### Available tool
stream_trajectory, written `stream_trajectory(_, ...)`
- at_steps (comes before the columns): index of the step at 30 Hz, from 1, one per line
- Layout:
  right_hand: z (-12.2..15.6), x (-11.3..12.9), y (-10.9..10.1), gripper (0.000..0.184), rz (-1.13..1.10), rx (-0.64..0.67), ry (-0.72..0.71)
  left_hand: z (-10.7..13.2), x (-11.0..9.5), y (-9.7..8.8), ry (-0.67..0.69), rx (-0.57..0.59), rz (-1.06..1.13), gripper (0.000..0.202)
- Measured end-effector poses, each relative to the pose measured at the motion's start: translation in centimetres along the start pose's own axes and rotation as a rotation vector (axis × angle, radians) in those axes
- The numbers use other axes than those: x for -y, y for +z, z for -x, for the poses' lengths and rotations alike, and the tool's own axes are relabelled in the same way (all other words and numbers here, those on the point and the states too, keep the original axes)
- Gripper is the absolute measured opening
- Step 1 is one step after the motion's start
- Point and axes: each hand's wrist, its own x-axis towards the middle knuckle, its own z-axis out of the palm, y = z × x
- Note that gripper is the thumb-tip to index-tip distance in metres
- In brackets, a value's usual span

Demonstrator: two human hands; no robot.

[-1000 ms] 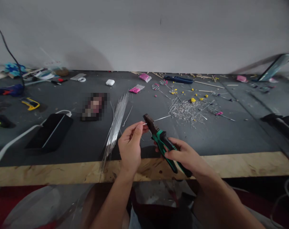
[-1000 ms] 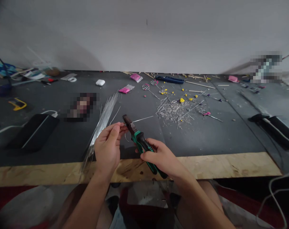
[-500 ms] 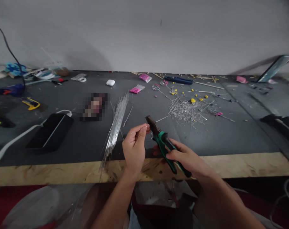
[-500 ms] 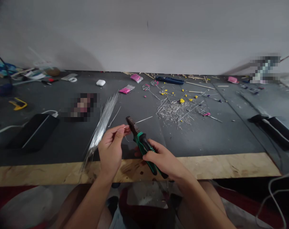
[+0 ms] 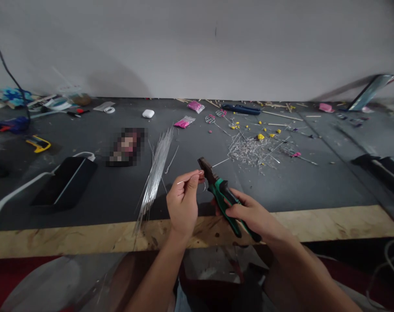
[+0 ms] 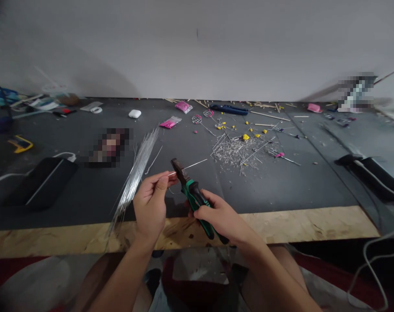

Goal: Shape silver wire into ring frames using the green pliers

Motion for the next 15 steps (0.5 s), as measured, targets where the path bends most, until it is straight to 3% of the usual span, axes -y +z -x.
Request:
stream_trajectory(6,-0.23,-0.55,0.02,0.024,0.074,-0.005,-0.093,0.08,-0.10,0.20,0.003,0.010,0.028,0.015)
stream_trajectory(15,-0.32,-0.53,0.73,0.015,0.139,-0.043,-0.097,0.21,-0.22,0.09,0.018,0.005,0.013,0.015)
